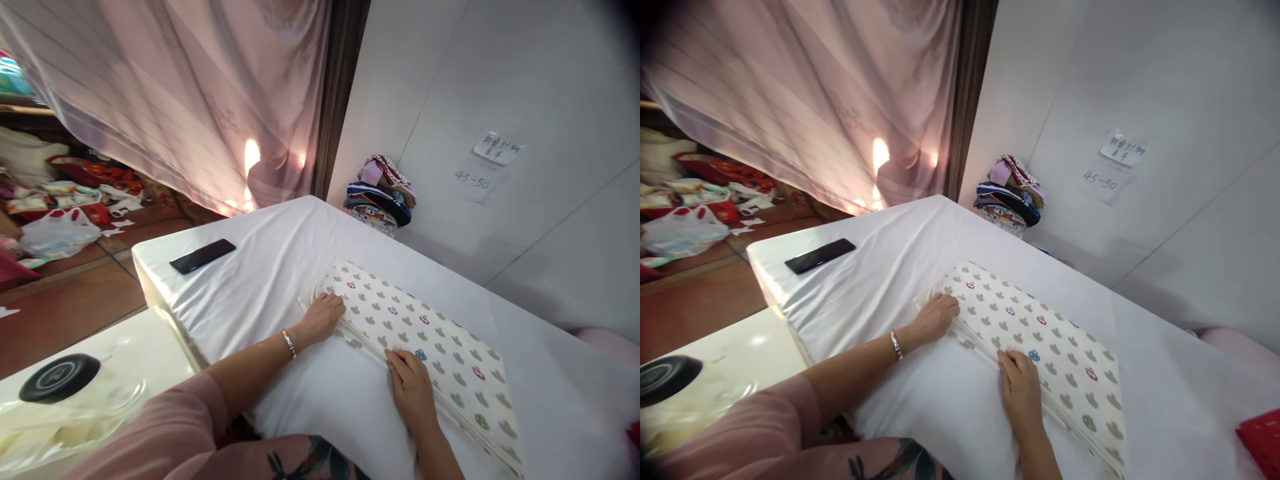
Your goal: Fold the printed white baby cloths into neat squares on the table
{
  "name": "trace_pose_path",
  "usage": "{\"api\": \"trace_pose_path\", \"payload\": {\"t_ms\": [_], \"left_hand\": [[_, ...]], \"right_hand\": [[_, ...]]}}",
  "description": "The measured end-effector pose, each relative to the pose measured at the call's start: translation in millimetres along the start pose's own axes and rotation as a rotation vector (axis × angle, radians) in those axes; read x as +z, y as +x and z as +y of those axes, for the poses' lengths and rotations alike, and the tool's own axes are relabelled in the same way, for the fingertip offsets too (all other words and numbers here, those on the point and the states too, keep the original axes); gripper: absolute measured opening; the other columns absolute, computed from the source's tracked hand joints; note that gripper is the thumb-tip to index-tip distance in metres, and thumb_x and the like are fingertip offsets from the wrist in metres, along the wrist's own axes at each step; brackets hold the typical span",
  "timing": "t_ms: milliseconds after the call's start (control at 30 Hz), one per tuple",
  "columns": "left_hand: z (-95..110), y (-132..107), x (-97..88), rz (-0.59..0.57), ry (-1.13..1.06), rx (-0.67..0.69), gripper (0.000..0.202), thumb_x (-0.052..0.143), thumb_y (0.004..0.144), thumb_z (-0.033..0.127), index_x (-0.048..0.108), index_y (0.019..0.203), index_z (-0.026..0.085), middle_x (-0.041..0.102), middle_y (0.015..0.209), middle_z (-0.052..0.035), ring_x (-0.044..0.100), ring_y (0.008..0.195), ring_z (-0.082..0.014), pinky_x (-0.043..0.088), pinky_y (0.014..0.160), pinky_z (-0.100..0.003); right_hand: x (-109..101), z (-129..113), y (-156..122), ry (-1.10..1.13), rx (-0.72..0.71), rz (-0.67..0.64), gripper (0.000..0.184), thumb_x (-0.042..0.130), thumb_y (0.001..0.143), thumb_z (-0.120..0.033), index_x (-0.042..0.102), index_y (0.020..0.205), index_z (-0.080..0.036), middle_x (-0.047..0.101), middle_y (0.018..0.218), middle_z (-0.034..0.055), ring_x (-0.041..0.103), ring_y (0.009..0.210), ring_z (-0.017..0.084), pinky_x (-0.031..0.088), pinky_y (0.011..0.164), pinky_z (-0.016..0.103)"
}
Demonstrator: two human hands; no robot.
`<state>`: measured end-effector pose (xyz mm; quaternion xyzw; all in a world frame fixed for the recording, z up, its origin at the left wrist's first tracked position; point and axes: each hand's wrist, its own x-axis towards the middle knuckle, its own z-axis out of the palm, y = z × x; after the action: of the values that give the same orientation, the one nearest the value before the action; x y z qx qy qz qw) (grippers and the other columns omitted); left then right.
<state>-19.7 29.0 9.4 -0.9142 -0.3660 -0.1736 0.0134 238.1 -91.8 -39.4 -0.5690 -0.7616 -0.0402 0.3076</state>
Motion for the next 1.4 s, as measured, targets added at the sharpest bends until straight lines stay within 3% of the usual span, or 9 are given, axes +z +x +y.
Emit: {"api": "trace_pose_path", "payload": {"t_ms": [300,467,767,967,1233,1400], "left_hand": [[-43.9,-13.7,-16.4,0.005,-0.085,-0.033,0.024,0.049,0.069,0.002,0.052,0.086,0.019,0.059,0.09,-0.0032,0.053,0.091,-0.0176,0.037,0.083,-0.032],[-59.4,-12.7,-20.3,-0.027,-0.143,0.014,0.037,0.051,0.067,0.002,0.057,0.098,0.022,0.06,0.103,-0.0041,0.052,0.103,-0.019,0.038,0.089,-0.032],[-69.4,-4.7,-41.3,-0.167,-0.257,0.124,0.022,0.056,0.068,0.007,0.062,0.085,0.02,0.063,0.098,-0.0032,0.054,0.101,-0.0183,0.041,0.09,-0.029],[-73.8,-7.4,-42.3,-0.226,-0.314,0.064,0.031,0.051,0.071,0.006,0.064,0.095,0.021,0.06,0.111,-0.0036,0.056,0.101,-0.0162,0.043,0.088,-0.027],[-74.1,-6.9,-45.6,-0.225,-0.403,0.054,0.021,0.047,0.087,0.021,0.067,0.093,0.023,0.064,0.104,-0.0022,0.058,0.096,-0.0129,0.043,0.086,-0.023],[-74.1,-6.6,-41.5,-0.233,-0.361,0.017,0.017,0.054,0.082,0.019,0.067,0.093,0.022,0.063,0.108,-0.0032,0.058,0.097,-0.0142,0.044,0.084,-0.024]], "right_hand": [[0.6,0.1,-0.1,0.017,0.001,0.002,0.03,0.041,0.091,-0.024,0.063,0.111,-0.023,0.059,0.096,0.0073,0.054,0.087,0.021,0.046,0.075,0.037],[-0.4,-1.2,-0.1,0.015,0.023,-0.004,0.03,0.04,0.092,-0.026,0.063,0.111,-0.024,0.059,0.096,0.0075,0.054,0.088,0.021,0.046,0.075,0.038],[-0.9,-1.2,-0.5,0.003,0.01,-0.004,0.03,0.04,0.092,-0.026,0.061,0.113,-0.023,0.059,0.097,0.0081,0.054,0.087,0.022,0.046,0.075,0.038],[-2.9,-3.4,0.0,0.004,0.02,-0.015,0.029,0.041,0.091,-0.024,0.061,0.113,-0.022,0.059,0.098,0.0083,0.053,0.089,0.022,0.046,0.076,0.038],[-2.9,-3.5,0.3,-0.004,0.016,-0.015,0.028,0.042,0.091,-0.024,0.061,0.112,-0.022,0.059,0.097,0.0076,0.053,0.088,0.021,0.046,0.076,0.037],[-2.7,-3.3,0.7,-0.008,0.009,-0.004,0.028,0.043,0.091,-0.025,0.062,0.111,-0.022,0.058,0.097,0.0077,0.053,0.089,0.021,0.045,0.077,0.037]]}}
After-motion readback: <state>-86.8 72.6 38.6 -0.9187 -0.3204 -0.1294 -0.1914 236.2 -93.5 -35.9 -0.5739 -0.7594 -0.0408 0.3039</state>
